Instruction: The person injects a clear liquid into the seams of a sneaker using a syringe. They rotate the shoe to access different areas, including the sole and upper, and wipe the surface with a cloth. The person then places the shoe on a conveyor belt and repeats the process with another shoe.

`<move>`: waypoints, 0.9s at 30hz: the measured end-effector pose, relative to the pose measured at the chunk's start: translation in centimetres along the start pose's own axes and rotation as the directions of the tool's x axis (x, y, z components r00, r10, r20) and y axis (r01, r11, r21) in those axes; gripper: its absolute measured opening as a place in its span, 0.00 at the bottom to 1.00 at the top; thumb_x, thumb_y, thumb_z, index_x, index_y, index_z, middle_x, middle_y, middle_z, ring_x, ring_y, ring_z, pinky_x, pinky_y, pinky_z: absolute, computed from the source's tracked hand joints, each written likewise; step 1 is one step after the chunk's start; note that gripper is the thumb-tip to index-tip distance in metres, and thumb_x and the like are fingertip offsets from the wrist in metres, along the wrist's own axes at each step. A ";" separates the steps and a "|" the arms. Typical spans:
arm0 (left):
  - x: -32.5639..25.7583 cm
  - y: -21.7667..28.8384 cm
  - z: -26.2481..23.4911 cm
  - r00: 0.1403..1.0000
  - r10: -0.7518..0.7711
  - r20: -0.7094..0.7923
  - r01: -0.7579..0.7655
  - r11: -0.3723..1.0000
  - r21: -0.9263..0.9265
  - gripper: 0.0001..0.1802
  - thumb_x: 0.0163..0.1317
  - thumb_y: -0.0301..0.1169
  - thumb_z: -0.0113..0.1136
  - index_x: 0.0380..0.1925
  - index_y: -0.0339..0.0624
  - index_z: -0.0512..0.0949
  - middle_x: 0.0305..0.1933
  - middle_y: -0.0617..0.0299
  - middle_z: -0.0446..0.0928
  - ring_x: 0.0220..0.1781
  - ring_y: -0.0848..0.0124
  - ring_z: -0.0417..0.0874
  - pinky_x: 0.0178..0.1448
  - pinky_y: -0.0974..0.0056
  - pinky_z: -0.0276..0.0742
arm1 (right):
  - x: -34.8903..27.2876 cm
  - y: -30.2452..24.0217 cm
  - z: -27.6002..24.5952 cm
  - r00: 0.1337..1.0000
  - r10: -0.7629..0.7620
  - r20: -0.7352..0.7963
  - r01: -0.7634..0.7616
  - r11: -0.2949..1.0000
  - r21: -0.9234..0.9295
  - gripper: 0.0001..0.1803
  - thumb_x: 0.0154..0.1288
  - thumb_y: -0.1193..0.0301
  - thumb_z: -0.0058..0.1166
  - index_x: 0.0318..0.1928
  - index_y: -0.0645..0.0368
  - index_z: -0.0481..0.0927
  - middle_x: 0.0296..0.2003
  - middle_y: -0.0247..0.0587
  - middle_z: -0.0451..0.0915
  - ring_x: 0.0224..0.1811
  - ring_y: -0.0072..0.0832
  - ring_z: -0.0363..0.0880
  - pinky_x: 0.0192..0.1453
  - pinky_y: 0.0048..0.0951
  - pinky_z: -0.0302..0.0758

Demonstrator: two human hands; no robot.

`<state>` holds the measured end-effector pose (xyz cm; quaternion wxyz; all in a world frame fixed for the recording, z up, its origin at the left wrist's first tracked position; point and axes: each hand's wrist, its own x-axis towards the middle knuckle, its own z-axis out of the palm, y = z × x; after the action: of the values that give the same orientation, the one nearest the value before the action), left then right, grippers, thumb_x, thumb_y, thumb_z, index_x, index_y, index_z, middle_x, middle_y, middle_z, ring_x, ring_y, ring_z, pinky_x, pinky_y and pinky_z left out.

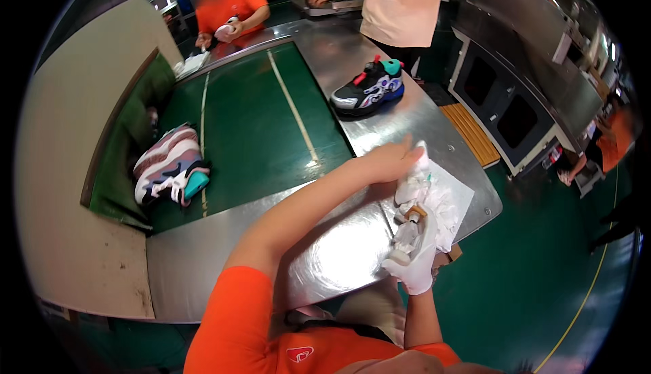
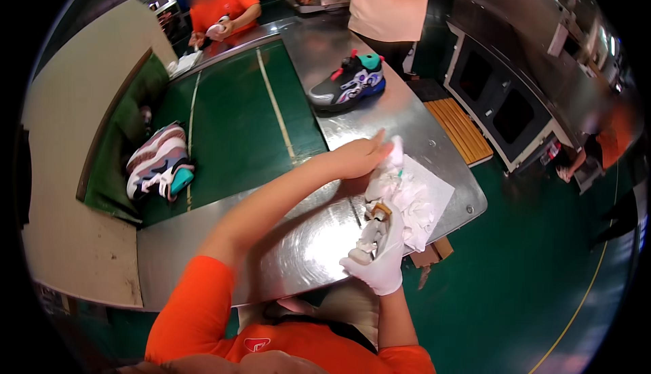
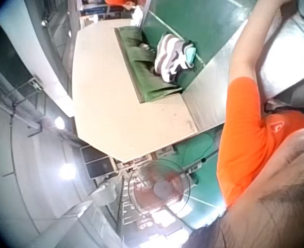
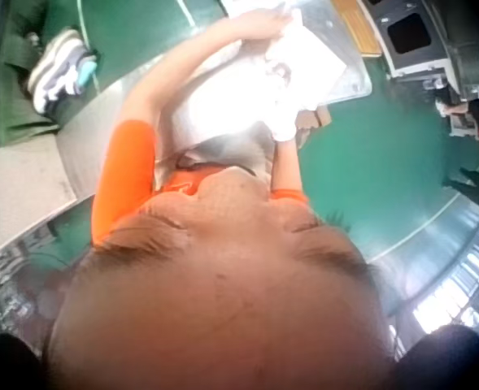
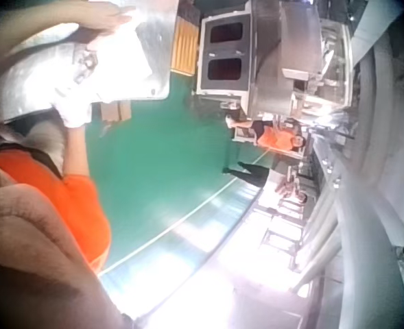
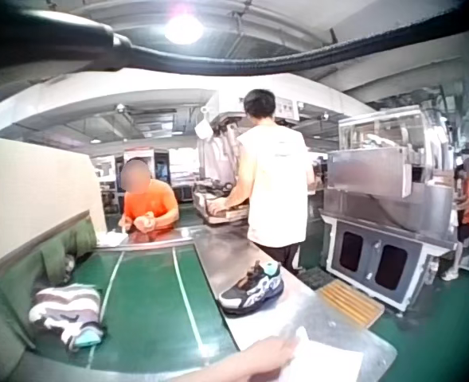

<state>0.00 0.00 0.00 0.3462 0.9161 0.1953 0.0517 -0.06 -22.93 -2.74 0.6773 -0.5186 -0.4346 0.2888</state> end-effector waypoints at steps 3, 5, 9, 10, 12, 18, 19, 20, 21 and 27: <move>0.9 -1.6 -1.3 0.956 0.016 -0.293 0.026 0.990 0.140 0.41 0.69 0.56 0.43 0.69 0.34 0.59 0.59 0.31 0.72 0.60 0.41 0.75 0.63 0.48 0.70 | 1.4 -0.7 -1.7 1.000 -0.002 0.007 0.003 0.996 -0.085 0.57 0.35 0.89 0.65 0.69 0.53 0.52 0.37 0.33 0.65 0.30 0.16 0.61 0.30 0.18 0.64; 0.6 -3.9 -2.3 0.850 -0.083 -0.520 -0.022 0.981 -0.192 0.31 0.67 0.50 0.54 0.56 0.31 0.73 0.52 0.43 0.80 0.53 0.47 0.81 0.56 0.52 0.76 | 0.8 -0.3 -1.5 0.985 0.153 -0.076 -0.145 0.983 0.109 0.58 0.33 0.86 0.67 0.69 0.55 0.53 0.38 0.32 0.64 0.30 0.16 0.62 0.30 0.18 0.64; 1.4 -10.6 -7.0 0.803 -0.536 -0.262 0.152 0.608 -0.779 0.37 0.69 0.56 0.48 0.57 0.29 0.70 0.48 0.40 0.78 0.45 0.53 0.85 0.41 0.56 0.86 | 0.4 -0.2 -3.4 1.000 0.028 -0.008 -0.028 1.000 -0.001 0.57 0.38 0.82 0.66 0.71 0.58 0.52 0.53 0.40 0.69 0.39 0.20 0.68 0.37 0.18 0.67; 1.6 -11.6 -7.7 0.820 -0.539 -0.193 0.137 0.512 -0.848 0.39 0.69 0.58 0.48 0.60 0.28 0.67 0.50 0.36 0.76 0.47 0.50 0.84 0.44 0.55 0.86 | 0.1 -0.4 -4.1 1.000 0.002 0.002 -0.002 0.999 -0.047 0.55 0.40 0.82 0.64 0.71 0.58 0.52 0.57 0.42 0.69 0.42 0.21 0.70 0.40 0.18 0.68; 3.6 -13.8 -8.5 0.779 -0.626 -0.027 0.141 0.218 -0.966 0.45 0.67 0.63 0.46 0.64 0.28 0.60 0.55 0.27 0.72 0.52 0.44 0.82 0.51 0.51 0.85 | 0.6 0.1 -5.6 0.989 0.136 0.062 -0.145 0.976 0.162 0.52 0.41 0.81 0.63 0.71 0.59 0.55 0.56 0.42 0.69 0.41 0.22 0.71 0.40 0.19 0.69; 6.8 -15.8 -7.6 0.770 -0.634 -0.073 0.186 0.333 -0.924 0.44 0.63 0.63 0.54 0.51 0.23 0.69 0.40 0.32 0.80 0.33 0.49 0.88 0.33 0.57 0.88 | 2.3 -0.1 -6.1 0.967 0.198 0.163 -0.243 0.911 0.335 0.49 0.39 0.80 0.56 0.69 0.61 0.59 0.47 0.42 0.72 0.33 0.23 0.71 0.36 0.19 0.70; 7.0 -14.8 -7.2 0.740 -0.663 -0.114 0.162 0.341 -0.926 0.43 0.63 0.61 0.56 0.50 0.22 0.69 0.38 0.33 0.81 0.32 0.50 0.88 0.32 0.57 0.88 | 2.2 -0.1 -6.2 0.970 0.188 0.154 -0.230 0.913 0.337 0.49 0.39 0.80 0.55 0.69 0.62 0.59 0.46 0.42 0.72 0.33 0.23 0.72 0.36 0.19 0.70; 7.5 -14.4 -7.4 0.716 -0.678 -0.164 0.153 0.382 -0.912 0.39 0.65 0.57 0.56 0.48 0.22 0.72 0.36 0.37 0.82 0.29 0.51 0.87 0.30 0.55 0.87 | 2.1 -0.1 -6.3 0.973 0.178 0.148 -0.219 0.915 0.340 0.49 0.38 0.80 0.54 0.69 0.62 0.59 0.45 0.42 0.72 0.33 0.23 0.72 0.36 0.19 0.70; 8.0 -14.2 -7.4 0.676 -0.668 -0.310 0.121 0.516 -0.848 0.39 0.65 0.56 0.56 0.47 0.20 0.73 0.33 0.38 0.82 0.26 0.51 0.87 0.28 0.56 0.85 | 1.9 0.0 -6.3 0.973 0.179 0.146 -0.218 0.921 0.323 0.49 0.38 0.81 0.54 0.69 0.62 0.59 0.45 0.42 0.72 0.33 0.23 0.72 0.35 0.19 0.70; 4.0 -5.8 -13.6 0.436 -0.028 -0.899 0.027 0.999 -0.018 0.27 0.61 0.42 0.63 0.48 0.28 0.70 0.44 0.37 0.79 0.46 0.39 0.80 0.50 0.46 0.75 | 1.8 -2.9 -4.5 0.951 0.285 0.121 -0.290 0.956 0.032 0.50 0.38 0.82 0.65 0.68 0.60 0.60 0.43 0.37 0.73 0.34 0.20 0.72 0.36 0.19 0.72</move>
<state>-1.36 13.88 6.36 0.1909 0.7457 0.3641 0.5243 4.56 -24.34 0.19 0.6145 -0.5421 -0.3855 0.4242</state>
